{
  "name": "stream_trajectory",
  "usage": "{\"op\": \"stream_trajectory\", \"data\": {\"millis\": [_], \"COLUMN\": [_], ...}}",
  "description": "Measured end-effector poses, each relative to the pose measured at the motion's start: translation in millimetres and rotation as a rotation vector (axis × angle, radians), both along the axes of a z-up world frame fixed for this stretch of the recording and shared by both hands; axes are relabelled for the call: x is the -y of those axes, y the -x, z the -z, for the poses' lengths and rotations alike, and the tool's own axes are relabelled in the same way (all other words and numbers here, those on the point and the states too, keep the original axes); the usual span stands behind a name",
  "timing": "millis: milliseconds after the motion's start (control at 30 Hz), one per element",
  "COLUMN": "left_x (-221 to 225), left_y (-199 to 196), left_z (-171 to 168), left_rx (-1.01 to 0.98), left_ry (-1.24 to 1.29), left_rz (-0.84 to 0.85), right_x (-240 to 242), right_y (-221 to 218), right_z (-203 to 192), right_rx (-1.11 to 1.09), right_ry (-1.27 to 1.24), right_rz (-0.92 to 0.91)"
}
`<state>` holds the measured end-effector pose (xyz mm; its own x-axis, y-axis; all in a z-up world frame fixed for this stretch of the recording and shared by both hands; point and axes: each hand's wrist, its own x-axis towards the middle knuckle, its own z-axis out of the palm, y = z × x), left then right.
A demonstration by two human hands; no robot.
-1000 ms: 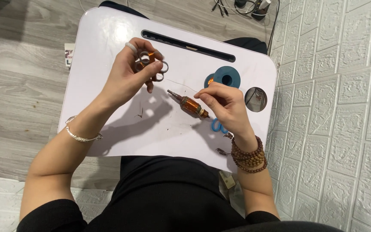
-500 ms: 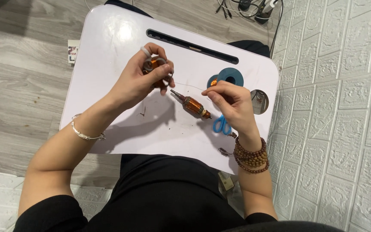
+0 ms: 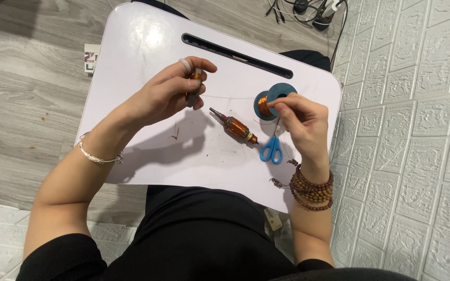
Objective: Winding copper wire onto a motor rotor and assembling small electronic components on a portable desk.
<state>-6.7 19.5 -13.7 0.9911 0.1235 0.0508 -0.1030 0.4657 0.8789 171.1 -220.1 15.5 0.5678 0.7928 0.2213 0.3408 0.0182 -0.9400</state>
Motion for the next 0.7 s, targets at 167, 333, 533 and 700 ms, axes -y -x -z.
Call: {"op": "stream_trajectory", "data": {"millis": [167,333,533,700], "left_x": [-3,0,-9,-21], "left_y": [2,2,0,5], "left_z": [-21,-38,-15,-7], "left_rx": [-0.087,-0.14,-0.024,-0.025], "left_ry": [-0.195,-0.309,-0.073,0.023], "left_rz": [-0.135,-0.244,-0.113,-0.089], "right_x": [12,17,16,20], "right_y": [-4,-6,-8,-13], "right_z": [-10,-12,-12,-10], "right_rx": [0.005,0.072,0.08,0.044], "right_ry": [0.035,0.089,0.093,0.087], "right_rz": [0.058,0.061,0.032,0.074]}}
